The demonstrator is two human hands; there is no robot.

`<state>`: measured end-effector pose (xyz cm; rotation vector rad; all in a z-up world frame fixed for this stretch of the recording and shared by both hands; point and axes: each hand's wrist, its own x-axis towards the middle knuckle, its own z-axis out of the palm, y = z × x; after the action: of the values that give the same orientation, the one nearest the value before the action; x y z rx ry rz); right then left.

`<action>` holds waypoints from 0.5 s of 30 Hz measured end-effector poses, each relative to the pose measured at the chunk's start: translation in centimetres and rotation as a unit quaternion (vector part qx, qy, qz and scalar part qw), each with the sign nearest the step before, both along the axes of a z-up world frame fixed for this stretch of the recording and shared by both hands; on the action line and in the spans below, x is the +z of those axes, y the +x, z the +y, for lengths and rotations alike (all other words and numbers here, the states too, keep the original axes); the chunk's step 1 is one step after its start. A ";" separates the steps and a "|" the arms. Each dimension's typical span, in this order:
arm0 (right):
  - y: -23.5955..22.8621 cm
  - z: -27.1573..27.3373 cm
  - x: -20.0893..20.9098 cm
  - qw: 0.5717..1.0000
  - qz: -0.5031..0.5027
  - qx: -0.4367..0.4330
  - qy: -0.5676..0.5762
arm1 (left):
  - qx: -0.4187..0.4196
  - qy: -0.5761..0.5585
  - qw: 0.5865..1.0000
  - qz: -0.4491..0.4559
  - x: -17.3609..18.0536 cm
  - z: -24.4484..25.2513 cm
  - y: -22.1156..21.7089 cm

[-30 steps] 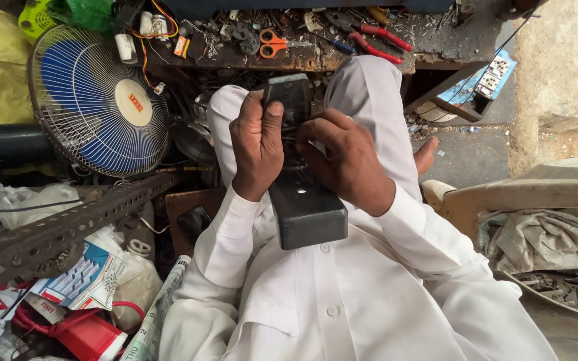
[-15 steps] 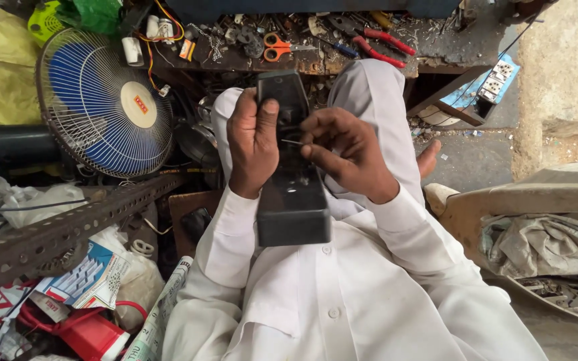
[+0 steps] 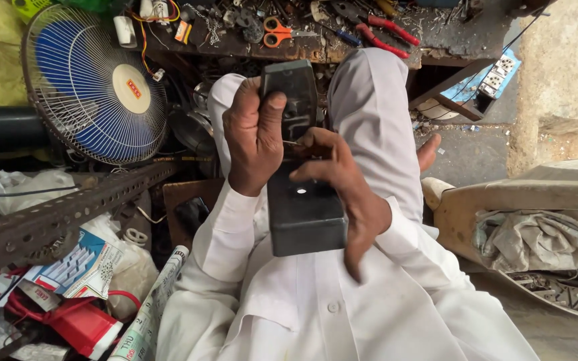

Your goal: Repairing a black plastic foot pedal by opening the enclosure and inspecting internal components.

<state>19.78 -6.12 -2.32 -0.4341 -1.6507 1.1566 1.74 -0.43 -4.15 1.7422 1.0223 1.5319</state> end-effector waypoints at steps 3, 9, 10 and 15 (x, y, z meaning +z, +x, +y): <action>-0.1 -0.2 -0.6 0.989 -0.076 -0.025 0.121 | -0.015 -0.019 0.999 -0.028 0.7 -0.1 -0.1; -1.1 -0.3 -4.5 0.990 0.006 -0.114 0.080 | -0.026 -0.002 0.999 -0.027 1.3 -0.6 0.3; -1.3 0.1 -5.2 0.988 0.068 -0.109 0.086 | -0.032 -0.025 0.999 -0.021 1.1 -0.6 0.1; -1.0 -0.6 -3.9 0.972 0.146 -0.148 0.114 | -0.134 -0.052 0.988 -0.064 1.3 -1.7 -0.9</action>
<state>18.79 -6.73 -6.24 -0.3311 -1.3873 0.7583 0.83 -2.15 -2.85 1.6124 0.7555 1.3765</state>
